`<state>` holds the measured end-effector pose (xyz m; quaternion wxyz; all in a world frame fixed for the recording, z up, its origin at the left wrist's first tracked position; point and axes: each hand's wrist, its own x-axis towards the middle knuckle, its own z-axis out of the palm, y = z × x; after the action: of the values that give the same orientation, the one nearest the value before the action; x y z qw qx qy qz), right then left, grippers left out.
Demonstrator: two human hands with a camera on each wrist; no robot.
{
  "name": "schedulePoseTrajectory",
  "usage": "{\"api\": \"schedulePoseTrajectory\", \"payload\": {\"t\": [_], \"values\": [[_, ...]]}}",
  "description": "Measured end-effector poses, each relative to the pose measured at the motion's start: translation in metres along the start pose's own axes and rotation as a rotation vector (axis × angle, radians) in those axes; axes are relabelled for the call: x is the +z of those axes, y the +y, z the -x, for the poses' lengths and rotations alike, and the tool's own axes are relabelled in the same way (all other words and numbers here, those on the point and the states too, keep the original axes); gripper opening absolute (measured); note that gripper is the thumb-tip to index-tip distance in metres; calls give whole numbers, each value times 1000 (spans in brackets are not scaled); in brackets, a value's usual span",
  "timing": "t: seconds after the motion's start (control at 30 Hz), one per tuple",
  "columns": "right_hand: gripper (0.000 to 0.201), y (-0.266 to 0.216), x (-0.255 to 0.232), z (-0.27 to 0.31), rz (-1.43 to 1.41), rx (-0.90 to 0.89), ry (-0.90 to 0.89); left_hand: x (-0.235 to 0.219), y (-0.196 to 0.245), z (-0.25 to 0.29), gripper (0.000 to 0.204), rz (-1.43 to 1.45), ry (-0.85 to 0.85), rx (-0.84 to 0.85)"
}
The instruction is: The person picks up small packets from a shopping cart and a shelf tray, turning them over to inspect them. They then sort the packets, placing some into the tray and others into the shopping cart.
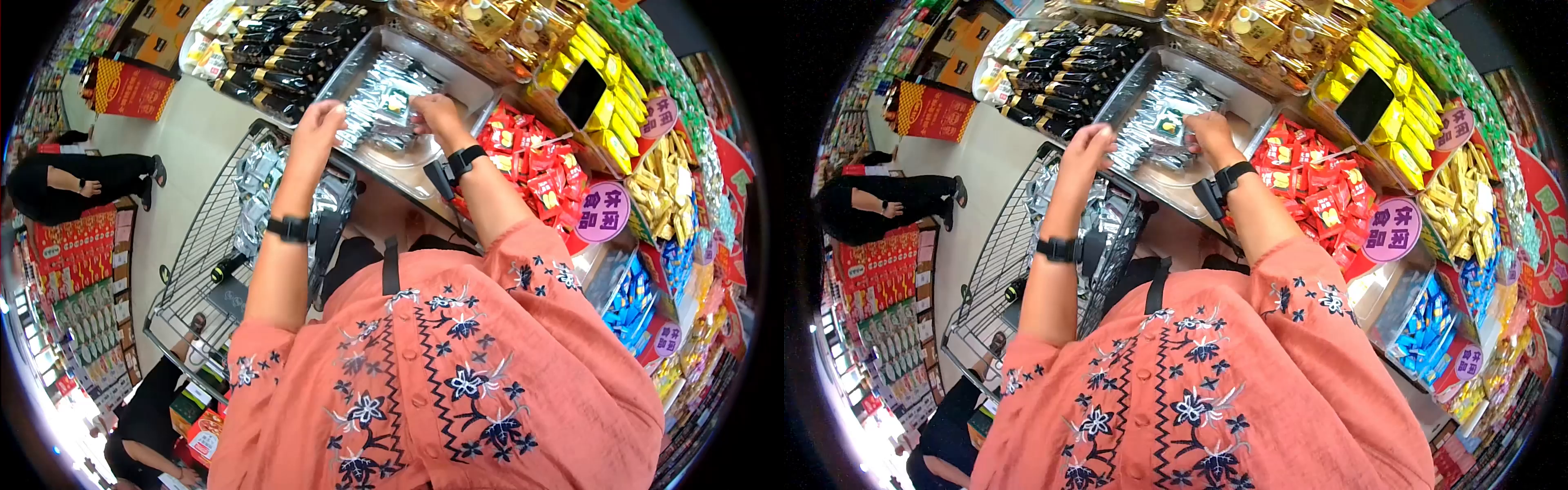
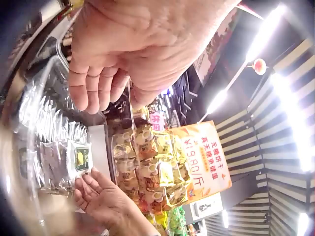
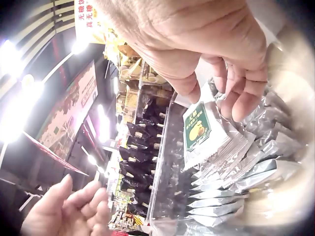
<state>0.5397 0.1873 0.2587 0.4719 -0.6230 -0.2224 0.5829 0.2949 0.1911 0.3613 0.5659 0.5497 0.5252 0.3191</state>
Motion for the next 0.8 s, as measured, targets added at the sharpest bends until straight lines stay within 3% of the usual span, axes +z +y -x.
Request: {"api": "schedulePoseTrajectory", "payload": {"t": [0.1, 0.17, 0.37, 0.6, 0.7, 0.8], "values": [[35, 4, -1, 0, 8, 23, 5, 21, -4, -54, 61, -244, -81, -35], [34, -3, 1, 7, 64, 62, 1, 25, -33, -93, 77, -441, -172, 2], [36, 0, 7, 7, -45, 118, -20, 46, -62, -137, 96, -531, -384, -171], [31, -1, 9, 5, -54, 163, -48, 57, -46, -125, 75, -460, -442, -180], [29, 0, 8, 3, -101, 183, -50, 60, -56, -130, 68, -501, -377, -167], [27, 1, 7, 0, -162, 210, -29, 62, -60, -125, 74, -364, -358, -144]]}}
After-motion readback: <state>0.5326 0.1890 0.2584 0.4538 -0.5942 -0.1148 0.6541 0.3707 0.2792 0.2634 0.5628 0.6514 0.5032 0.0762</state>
